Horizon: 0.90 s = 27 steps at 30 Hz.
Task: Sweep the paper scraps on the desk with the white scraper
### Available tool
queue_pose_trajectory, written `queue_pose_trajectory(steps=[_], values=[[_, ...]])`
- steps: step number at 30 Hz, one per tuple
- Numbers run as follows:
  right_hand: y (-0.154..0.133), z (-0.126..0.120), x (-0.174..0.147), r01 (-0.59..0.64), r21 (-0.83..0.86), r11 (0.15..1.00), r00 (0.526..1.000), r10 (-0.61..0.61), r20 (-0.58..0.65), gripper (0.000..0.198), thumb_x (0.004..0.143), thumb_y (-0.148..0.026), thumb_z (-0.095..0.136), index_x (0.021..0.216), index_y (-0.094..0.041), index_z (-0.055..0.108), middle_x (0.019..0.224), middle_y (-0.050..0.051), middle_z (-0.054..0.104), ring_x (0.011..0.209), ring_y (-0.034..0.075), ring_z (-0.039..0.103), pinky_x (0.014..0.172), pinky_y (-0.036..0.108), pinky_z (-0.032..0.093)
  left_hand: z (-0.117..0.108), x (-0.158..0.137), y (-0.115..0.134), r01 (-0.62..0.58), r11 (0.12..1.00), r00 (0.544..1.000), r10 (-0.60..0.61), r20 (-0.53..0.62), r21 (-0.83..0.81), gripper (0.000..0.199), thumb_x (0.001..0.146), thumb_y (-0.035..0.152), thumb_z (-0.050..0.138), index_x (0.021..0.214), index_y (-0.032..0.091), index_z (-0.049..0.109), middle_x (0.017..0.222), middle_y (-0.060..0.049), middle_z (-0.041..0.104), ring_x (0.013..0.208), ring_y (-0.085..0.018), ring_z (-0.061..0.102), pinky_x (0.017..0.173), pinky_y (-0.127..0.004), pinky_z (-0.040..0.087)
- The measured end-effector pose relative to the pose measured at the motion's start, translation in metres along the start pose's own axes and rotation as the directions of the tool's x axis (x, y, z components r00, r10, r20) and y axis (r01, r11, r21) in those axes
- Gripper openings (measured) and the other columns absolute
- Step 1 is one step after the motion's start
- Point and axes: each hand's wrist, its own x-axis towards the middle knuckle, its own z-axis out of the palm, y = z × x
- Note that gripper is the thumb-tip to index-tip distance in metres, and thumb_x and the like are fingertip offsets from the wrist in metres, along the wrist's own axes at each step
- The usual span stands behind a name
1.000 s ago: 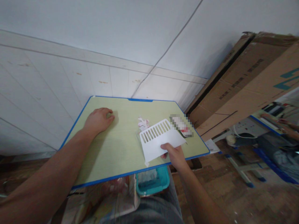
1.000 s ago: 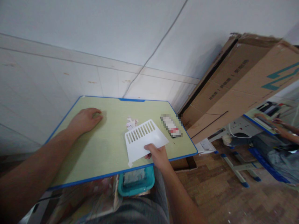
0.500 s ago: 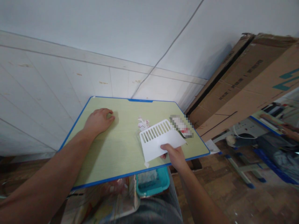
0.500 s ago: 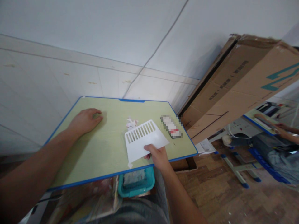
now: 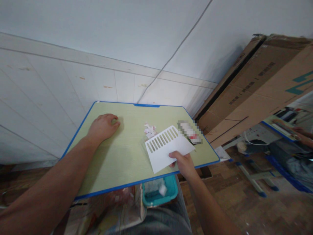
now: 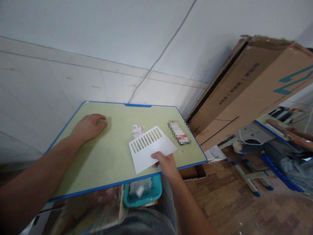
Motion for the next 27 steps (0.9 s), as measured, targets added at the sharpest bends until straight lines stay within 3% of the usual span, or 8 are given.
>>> queue_pose_trajectory(steps=[17, 22, 27], values=[[0.0, 0.001, 0.001, 0.018, 0.047, 0.999, 1.0, -0.017, -0.026, 0.022, 0.064, -0.041, 0.082, 0.058, -0.026, 0.067, 0.045, -0.002, 0.06, 0.04, 0.016, 0.052, 0.04, 0.029, 0.043, 0.002, 0.001, -0.003, -0.009, 1.0, 1.0, 0.01, -0.016, 0.006, 0.059, 0.11, 0.045, 0.053, 0.15, 0.012, 0.081, 0.169, -0.019, 0.077, 0.159, -0.038, 0.069, 0.142, -0.053, 0.049], [0.017, -0.004, 0.009, 0.084, 0.096, 0.992, 0.996, -0.08, -0.045, 0.025, 0.072, -0.039, 0.086, 0.061, -0.025, 0.069, 0.053, -0.001, 0.067, 0.043, 0.016, 0.054, 0.042, 0.028, 0.044, 0.005, 0.002, -0.005, -0.008, 1.0, 1.0, 0.008, -0.017, 0.013, 0.064, 0.11, 0.046, 0.049, 0.152, 0.01, 0.081, 0.17, -0.021, 0.076, 0.16, -0.038, 0.068, 0.143, -0.053, 0.047], [0.022, -0.01, 0.013, 0.139, 0.111, 0.984, 0.988, -0.131, -0.079, 0.027, 0.079, -0.041, 0.09, 0.069, -0.026, 0.07, 0.058, -0.001, 0.07, 0.046, 0.018, 0.058, 0.043, 0.03, 0.048, 0.007, 0.004, -0.008, -0.002, 1.0, 0.999, 0.002, -0.05, 0.002, 0.063, 0.107, 0.052, 0.051, 0.146, 0.018, 0.086, 0.163, -0.017, 0.081, 0.157, -0.039, 0.071, 0.139, -0.053, 0.051]])
